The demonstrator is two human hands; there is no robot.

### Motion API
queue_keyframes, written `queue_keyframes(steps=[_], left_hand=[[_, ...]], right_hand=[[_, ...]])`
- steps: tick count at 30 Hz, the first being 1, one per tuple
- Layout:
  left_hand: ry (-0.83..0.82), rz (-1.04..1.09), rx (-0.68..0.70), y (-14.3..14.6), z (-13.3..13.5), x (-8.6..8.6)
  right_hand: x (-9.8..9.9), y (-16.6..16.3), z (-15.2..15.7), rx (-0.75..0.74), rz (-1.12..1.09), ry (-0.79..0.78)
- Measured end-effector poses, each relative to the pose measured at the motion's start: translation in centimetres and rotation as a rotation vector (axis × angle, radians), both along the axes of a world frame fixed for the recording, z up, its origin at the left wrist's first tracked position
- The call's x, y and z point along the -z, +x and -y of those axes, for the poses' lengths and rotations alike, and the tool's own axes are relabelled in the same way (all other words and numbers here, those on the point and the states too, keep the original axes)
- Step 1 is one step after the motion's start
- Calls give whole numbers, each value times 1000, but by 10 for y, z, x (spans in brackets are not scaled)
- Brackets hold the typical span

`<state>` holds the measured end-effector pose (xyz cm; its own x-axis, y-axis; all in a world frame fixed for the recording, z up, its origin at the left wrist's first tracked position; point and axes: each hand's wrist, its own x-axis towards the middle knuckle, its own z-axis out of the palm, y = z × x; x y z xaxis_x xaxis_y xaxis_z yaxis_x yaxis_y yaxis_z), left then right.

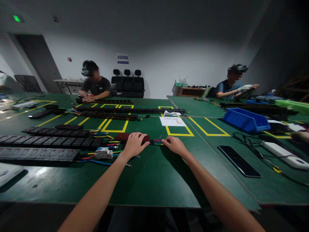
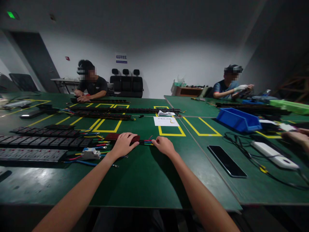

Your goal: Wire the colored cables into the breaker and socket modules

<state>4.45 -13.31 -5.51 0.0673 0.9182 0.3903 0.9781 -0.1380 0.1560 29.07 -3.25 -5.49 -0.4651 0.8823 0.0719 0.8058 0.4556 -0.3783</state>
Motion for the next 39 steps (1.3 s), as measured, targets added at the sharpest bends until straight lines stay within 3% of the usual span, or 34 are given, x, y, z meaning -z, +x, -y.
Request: queue_keyframes(steps=[16,26,39], left_hand=[[11,15,6,0,1,1],[10,7,1,-1,1,1],[14,13,-8,0,3,-1]], right_hand=[[7,-8,-2,103,-4,-67],[7,-6,-7,57,-60,-79],[6,-24,0,263,-113,-107]])
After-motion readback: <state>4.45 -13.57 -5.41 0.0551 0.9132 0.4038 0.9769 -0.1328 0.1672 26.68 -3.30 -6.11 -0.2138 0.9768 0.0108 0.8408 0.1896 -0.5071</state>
